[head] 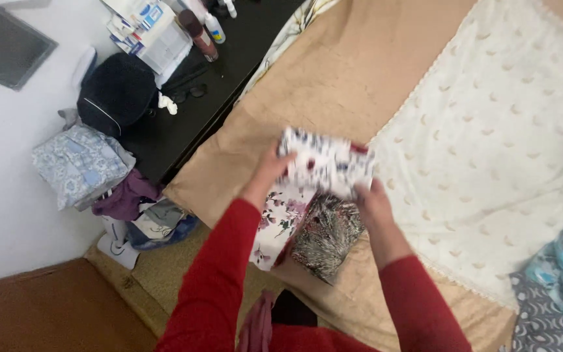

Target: The person folds several patterned garments one by one on a bed, smoothing and aligning each piece before placing it in a neat stack. The items include floral and abstract-patterned tops or scarves, handled by hand without tools.

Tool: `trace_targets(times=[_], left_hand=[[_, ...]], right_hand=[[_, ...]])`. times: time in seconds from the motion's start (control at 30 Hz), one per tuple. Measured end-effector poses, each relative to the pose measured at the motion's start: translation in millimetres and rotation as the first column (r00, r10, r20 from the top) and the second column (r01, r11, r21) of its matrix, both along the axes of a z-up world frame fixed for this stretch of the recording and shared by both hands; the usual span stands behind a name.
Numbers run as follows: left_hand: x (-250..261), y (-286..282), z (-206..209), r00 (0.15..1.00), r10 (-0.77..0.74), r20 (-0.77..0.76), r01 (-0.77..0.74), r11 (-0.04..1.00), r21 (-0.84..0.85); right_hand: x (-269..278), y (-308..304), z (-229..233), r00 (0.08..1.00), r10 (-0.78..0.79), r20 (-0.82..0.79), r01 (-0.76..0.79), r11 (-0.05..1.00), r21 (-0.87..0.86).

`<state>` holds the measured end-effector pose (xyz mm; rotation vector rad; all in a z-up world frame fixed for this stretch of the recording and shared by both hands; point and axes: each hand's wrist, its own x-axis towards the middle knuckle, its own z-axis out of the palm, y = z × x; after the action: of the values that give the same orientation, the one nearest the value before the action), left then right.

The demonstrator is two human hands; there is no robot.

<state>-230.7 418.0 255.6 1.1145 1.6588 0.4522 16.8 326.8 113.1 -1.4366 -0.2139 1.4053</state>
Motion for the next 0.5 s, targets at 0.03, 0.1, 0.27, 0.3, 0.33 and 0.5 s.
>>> trace_targets(times=[0.03, 0.1, 0.27, 0.3, 0.33, 0.5], left_hand=[[3.2, 33.7, -27.7, 1.0, 0.017, 0.019, -0.019, 0.995, 0.1], [0.8, 90.1, -71.9, 0.999, 0.029, 0.039, -0.035, 0.982, 0.186], [12.3, 130.1, -69.2, 0.955, -0.062, -0.291, 0.202, 0.854, 0.48], [12.4, 132.3, -100.3, 0.955, -0.07, -0.289, 0.207, 0.855, 0.475], [12.8, 133.6, -131.4, 0.898, -0.182, -0.401, 0.344, 0.857, 0.382], [29.1, 102.8, -152.9, 0.823, -0.272, -0.499, 0.431, 0.871, 0.236]], right_hand=[[-4.7, 19.4, 25.2, 0.998, -0.011, 0.06, 0.009, 0.999, 0.04], [-11.0, 51.4, 58.0, 0.992, -0.027, 0.12, 0.019, 0.998, 0.068], [-27.2, 58.2, 66.7, 0.845, 0.35, 0.405, -0.33, 0.936, -0.12], [-27.1, 39.2, 41.6, 0.846, 0.347, 0.404, -0.324, 0.938, -0.126], [-27.0, 19.3, 16.7, 0.878, 0.346, 0.33, -0.333, 0.938, -0.099], [-19.9, -108.6, -61.7, 0.963, 0.248, 0.1, -0.234, 0.962, -0.138]])
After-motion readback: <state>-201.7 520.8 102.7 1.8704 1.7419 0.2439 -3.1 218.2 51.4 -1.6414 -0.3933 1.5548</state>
